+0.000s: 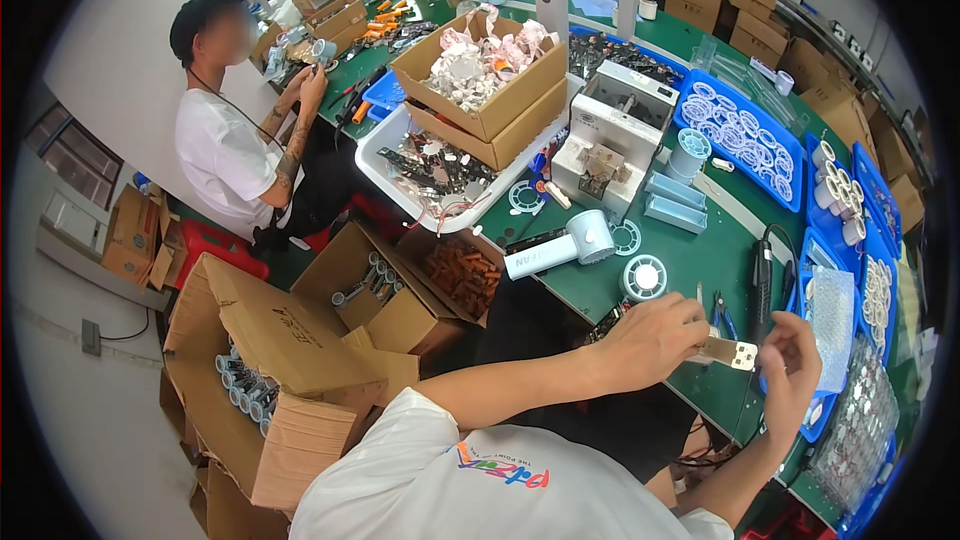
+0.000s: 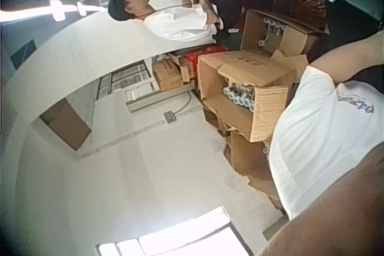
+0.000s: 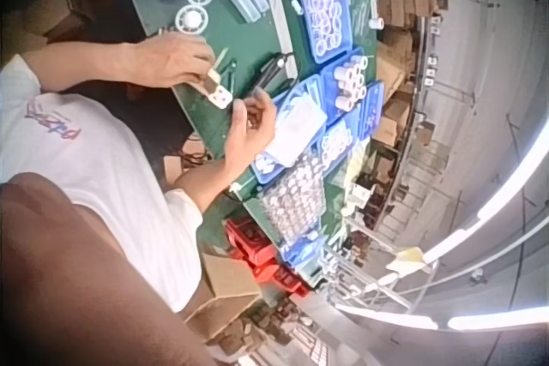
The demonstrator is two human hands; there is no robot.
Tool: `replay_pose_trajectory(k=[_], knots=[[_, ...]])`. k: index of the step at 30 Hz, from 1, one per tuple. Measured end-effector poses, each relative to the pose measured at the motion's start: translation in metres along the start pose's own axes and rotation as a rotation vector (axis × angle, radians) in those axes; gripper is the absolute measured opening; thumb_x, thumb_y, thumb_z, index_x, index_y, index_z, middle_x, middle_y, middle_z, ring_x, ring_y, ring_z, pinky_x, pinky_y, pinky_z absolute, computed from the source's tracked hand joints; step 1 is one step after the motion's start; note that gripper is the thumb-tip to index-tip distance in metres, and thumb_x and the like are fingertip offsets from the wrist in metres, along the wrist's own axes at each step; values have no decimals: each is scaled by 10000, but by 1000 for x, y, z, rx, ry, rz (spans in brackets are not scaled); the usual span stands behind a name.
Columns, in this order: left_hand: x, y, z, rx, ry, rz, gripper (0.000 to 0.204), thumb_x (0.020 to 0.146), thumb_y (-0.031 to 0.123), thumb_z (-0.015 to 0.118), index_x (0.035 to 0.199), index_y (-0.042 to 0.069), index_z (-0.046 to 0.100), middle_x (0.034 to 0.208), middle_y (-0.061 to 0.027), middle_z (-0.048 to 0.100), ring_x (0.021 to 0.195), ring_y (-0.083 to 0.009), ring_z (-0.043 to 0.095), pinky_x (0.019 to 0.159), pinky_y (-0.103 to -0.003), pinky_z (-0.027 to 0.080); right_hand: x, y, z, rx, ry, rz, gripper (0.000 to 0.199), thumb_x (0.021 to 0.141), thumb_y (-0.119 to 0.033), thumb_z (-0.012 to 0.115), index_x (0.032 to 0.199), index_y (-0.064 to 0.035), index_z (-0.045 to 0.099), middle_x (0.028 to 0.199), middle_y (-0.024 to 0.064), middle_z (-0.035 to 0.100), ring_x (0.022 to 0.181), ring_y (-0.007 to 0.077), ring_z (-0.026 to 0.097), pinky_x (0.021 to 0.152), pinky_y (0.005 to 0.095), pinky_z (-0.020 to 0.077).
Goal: The person assembles portable fans by fastening circuit boards with an electric screwdriver, cutting wires with pliers, and inserting batteries and motor components into the fan casings by hand.
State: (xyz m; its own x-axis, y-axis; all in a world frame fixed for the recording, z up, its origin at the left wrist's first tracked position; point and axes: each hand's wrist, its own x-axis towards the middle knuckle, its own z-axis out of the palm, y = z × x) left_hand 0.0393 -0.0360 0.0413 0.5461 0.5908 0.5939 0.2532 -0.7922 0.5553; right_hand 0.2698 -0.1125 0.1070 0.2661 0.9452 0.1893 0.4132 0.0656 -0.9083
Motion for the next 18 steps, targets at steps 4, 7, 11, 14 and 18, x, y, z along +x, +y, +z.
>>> replay_pose_trajectory(k=[4,7,11,14,18], knots=[[0,1,2,7,-15,19,116,896,68,738,976,58,656,1058,-100,605,905,-271,593,790,-384,519,11,34,-7,-333,60,26,421,834,-74,788,1231,5,671,963,113,650,790,234,563,777,344,492],[0,3,1,21,-2,43,138,871,57,751,973,49,658,1013,-118,598,879,-279,596,767,-393,512,15,49,-4,-663,80,47,420,866,-96,788,1255,2,662,992,138,661,819,260,589,798,376,511],[-3,5,-2,81,-99,-24,111,923,64,709,1013,72,646,1047,-85,583,856,-260,588,764,-377,504,16,57,1,-817,52,42,437,899,-135,781,1292,-5,643,1064,187,688,895,322,632,847,422,527],[-3,4,-2,90,-74,15,107,909,61,710,996,64,649,1013,-99,575,823,-268,587,747,-382,503,21,75,6,-898,89,30,440,895,-133,775,1294,-6,641,1093,198,695,920,341,641,870,427,532],[-4,2,2,111,-52,45,104,901,58,707,987,61,648,994,-106,568,797,-271,585,733,-387,501,27,76,12,-957,109,52,444,893,-130,767,1298,-3,636,1127,211,702,953,359,654,904,433,537]])
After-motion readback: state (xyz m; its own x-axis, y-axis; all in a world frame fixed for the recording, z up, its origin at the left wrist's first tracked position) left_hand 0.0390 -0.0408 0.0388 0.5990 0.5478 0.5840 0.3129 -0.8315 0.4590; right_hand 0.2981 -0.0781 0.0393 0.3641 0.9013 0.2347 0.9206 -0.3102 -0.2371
